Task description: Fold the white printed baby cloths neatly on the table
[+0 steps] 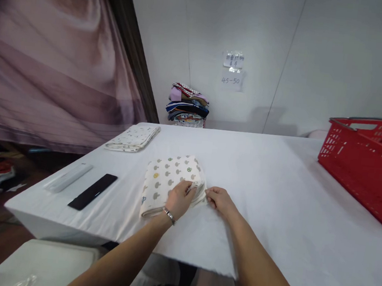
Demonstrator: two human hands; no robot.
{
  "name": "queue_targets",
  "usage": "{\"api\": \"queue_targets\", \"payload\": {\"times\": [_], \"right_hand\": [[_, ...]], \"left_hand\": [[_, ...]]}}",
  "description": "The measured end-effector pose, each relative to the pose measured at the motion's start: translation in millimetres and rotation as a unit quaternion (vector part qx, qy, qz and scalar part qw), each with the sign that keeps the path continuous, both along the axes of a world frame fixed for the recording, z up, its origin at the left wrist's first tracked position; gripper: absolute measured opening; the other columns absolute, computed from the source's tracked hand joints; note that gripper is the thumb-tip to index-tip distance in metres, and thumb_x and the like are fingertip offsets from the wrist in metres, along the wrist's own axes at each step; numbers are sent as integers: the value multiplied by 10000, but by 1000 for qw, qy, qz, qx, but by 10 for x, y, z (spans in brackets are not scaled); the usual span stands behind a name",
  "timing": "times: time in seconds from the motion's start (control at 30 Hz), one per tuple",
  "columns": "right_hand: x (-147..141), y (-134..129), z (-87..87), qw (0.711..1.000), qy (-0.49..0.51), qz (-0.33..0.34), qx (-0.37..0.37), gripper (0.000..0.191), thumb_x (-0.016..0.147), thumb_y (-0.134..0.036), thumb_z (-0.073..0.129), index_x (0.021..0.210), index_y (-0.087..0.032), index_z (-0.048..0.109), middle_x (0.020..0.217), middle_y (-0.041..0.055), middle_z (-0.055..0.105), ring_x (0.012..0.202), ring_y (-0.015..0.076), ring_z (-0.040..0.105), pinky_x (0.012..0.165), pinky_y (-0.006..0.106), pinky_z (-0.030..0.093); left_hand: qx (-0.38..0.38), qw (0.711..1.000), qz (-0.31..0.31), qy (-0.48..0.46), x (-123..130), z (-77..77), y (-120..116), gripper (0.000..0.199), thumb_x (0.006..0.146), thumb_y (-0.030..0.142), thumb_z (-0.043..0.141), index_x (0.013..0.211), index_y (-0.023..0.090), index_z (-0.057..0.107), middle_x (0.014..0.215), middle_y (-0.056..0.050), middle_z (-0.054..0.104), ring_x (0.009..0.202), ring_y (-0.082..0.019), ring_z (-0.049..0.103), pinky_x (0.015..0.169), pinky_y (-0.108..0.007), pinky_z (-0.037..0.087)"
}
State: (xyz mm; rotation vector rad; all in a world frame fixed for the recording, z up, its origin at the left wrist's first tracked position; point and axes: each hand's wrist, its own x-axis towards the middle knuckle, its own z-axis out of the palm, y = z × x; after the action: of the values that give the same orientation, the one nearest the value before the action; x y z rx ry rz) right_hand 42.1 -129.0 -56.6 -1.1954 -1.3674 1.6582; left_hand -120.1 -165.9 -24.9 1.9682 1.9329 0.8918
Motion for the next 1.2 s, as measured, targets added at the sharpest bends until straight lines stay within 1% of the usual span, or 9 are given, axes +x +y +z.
{"api": "queue_targets", "payload": {"times": [0.17, 0.33, 0.47, 0.63, 0.7, 0.8, 0.9, 1.03, 1.2], "right_hand": [[-32, 18, -27, 990, -42, -94, 92, 247, 694, -424, 594, 712, -179, 574, 471, -67, 438, 427, 82, 355, 431, 221, 271], [-84, 9, -47, 979, -97, -104, 143, 287, 690, -449, 601, 623, -174, 549, 501, -54, 451, 491, 92, 387, 487, 228, 299], [-105, 21, -91, 976, -131, -104, 140, 257, 673, -411, 612, 607, -176, 533, 515, -47, 478, 500, 95, 405, 488, 226, 297], [-142, 83, -175, 975, -133, -118, 131, 305, 668, -474, 610, 618, -181, 544, 514, -35, 508, 496, 108, 434, 477, 230, 312], [-164, 114, -199, 972, -144, -128, 136, 284, 657, -458, 617, 628, -183, 553, 543, -23, 540, 520, 118, 464, 489, 232, 330], [-187, 145, -215, 964, -168, -151, 143, 248, 617, -414, 646, 679, -185, 575, 598, -9, 573, 566, 133, 499, 520, 236, 357], [-187, 144, -211, 966, -155, -155, 137, 270, 604, -409, 649, 741, -188, 580, 621, -13, 567, 569, 135, 497, 525, 240, 364], [-181, 121, -194, 968, -125, -148, 160, 188, 635, -371, 603, 650, -200, 525, 572, -36, 515, 539, 121, 458, 515, 232, 347], [-187, 105, -167, 963, -140, -145, 179, 166, 648, -352, 568, 603, -200, 519, 556, -31, 514, 545, 125, 452, 514, 229, 340]], "left_hand": [[-3, 999, 4, -33, -1, 4, -5, 137, 839, 286, 498, 836, 199, 605, 783, -9, 600, 720, -131, 533, 664, -249, 368], [8, 999, 5, -33, 21, -31, -30, 132, 832, 278, 509, 818, 194, 610, 753, -2, 585, 713, -129, 530, 653, -242, 367], [9, 999, 2, -39, 28, -36, -35, 131, 828, 279, 519, 825, 191, 617, 761, -2, 593, 715, -125, 531, 654, -236, 368], [-7, 999, 3, -52, 23, -40, -26, 136, 826, 275, 523, 851, 199, 633, 792, -5, 610, 729, -122, 534, 659, -230, 371], [-8, 998, 3, -57, 24, -41, -22, 145, 830, 283, 519, 853, 199, 635, 791, -4, 611, 728, -120, 533, 660, -228, 370], [-6, 998, 7, -60, 28, -42, -22, 141, 826, 283, 523, 848, 196, 633, 783, -2, 608, 719, -116, 530, 660, -226, 369], [-4, 998, 10, -63, 31, -40, -26, 131, 819, 278, 531, 833, 195, 630, 767, 3, 600, 710, -114, 527, 656, -225, 369], [-6, 998, 10, -62, 34, -33, -30, 131, 812, 284, 536, 815, 193, 629, 748, 4, 593, 705, -115, 523, 648, -224, 368], [-10, 998, 12, -56, 33, -35, -23, 134, 806, 286, 545, 845, 200, 640, 784, -3, 612, 727, -120, 531, 655, -229, 375]]}}
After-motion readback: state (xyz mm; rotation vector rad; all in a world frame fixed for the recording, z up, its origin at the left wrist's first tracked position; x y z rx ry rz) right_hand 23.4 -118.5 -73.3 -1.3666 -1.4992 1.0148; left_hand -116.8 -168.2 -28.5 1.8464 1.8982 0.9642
